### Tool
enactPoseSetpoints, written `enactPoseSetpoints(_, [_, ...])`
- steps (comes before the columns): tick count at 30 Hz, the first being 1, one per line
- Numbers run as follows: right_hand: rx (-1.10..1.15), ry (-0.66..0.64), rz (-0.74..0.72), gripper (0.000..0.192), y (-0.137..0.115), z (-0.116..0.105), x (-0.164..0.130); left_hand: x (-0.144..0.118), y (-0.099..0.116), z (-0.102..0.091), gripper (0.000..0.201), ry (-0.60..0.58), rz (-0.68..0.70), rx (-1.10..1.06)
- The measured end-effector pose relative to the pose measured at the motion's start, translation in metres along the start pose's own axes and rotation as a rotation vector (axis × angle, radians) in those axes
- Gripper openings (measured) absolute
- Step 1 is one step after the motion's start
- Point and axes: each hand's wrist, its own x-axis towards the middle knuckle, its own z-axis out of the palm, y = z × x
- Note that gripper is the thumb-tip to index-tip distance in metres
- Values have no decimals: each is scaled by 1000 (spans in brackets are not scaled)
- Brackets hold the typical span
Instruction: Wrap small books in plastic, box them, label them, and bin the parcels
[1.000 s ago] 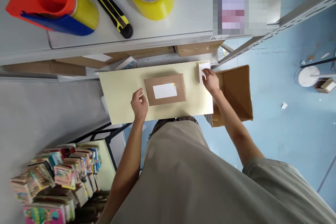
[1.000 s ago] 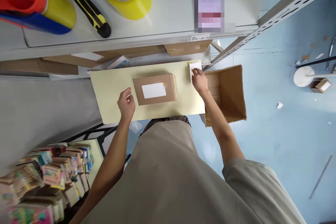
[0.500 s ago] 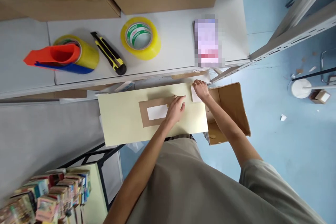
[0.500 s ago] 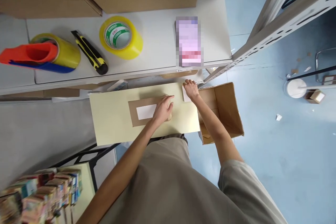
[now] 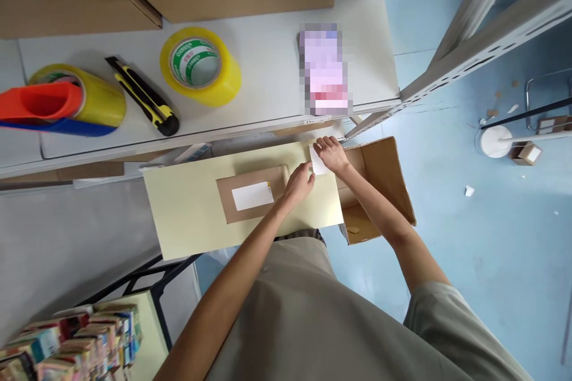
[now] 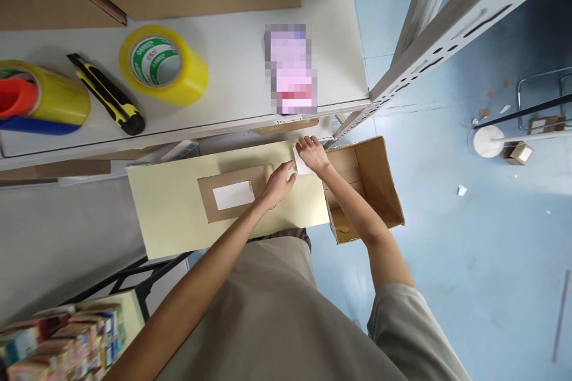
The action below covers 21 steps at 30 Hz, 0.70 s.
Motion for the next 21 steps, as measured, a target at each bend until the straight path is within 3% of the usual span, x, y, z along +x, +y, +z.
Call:
enactPoseSetpoints(3, [17,35,-12,51,2,-3,-16,1,-3,4,61,12,-56,-16])
enactPoseSetpoints(6, [4,95,-74,44,-1,2,-56,2,-4,4,75,-19,-58,-12])
enactPoseSetpoints(10, [-75,158,-184,33,-18,21,-129,0,-4,4,79,-184,-27,53])
enactPoseSetpoints(13, [-117,126,-206,29,-33,40,-167,-2,-4,8,75,-295,-2,141])
enactPoseSetpoints(17, [-113,3,-146,30,-44,54,-179,-5,-8,19,76,-371,-10,243])
enactPoseSetpoints(21, [-101,-119,-93,33,-46,48,-173,-10,-11,23,81,-400,23,291])
